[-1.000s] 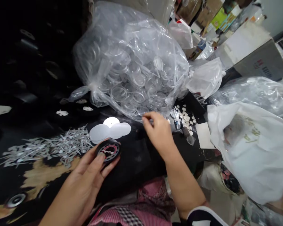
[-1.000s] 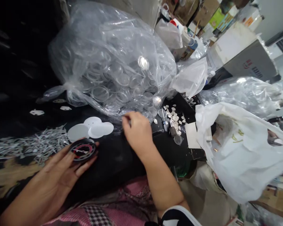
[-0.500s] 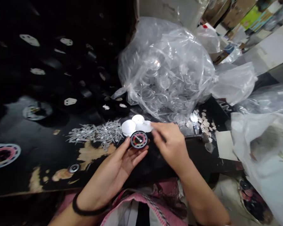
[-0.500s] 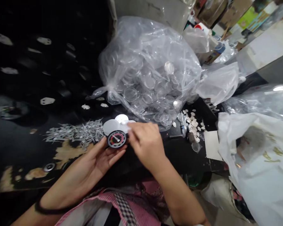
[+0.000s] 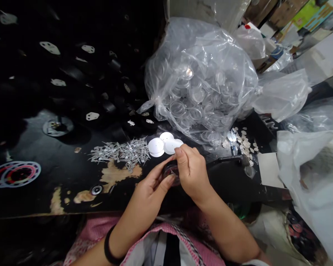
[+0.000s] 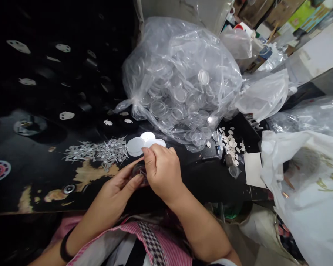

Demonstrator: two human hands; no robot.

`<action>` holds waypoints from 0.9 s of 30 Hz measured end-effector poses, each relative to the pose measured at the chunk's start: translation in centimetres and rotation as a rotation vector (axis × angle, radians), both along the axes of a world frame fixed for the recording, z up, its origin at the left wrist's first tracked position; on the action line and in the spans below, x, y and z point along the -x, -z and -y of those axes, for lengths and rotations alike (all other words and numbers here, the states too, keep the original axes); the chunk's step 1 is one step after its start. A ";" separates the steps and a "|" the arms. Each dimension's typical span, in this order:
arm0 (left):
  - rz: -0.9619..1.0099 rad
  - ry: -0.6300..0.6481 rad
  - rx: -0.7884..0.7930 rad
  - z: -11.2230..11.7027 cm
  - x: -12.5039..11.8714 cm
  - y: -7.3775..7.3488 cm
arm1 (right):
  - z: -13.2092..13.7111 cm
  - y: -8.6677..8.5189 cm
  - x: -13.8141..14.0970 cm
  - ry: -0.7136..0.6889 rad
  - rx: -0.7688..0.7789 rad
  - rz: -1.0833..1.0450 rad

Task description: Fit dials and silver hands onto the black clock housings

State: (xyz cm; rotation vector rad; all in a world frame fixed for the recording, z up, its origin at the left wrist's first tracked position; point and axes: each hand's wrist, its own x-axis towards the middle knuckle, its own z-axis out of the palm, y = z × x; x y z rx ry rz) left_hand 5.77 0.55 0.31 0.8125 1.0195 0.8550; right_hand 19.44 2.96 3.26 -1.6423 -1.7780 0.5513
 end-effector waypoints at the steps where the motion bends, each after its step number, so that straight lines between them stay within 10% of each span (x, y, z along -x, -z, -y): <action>1: -0.022 -0.004 -0.023 0.0 0.0 -0.1 | 0.0 0.2 0.2 0.014 -0.041 0.014; 9: -0.141 -0.145 -0.048 0.4 2.2 -0.6 | -0.7 1.6 3.8 -0.090 -0.153 -0.023; 14: -0.355 -0.290 0.060 4.5 10.5 1.1 | -1.0 0.8 6.6 -0.387 0.056 -0.031; 19: -0.891 -0.512 -0.117 9.4 17.9 2.6 | -1.0 0.2 5.1 -0.272 0.188 -0.177; 22: -0.947 -0.428 -0.398 5.7 17.0 1.5 | -0.7 0.0 5.4 -0.409 0.270 -0.147; 27: -0.816 -0.450 -0.527 -7.5 14.7 0.0 | 0.2 -0.5 4.9 -0.416 0.267 -0.114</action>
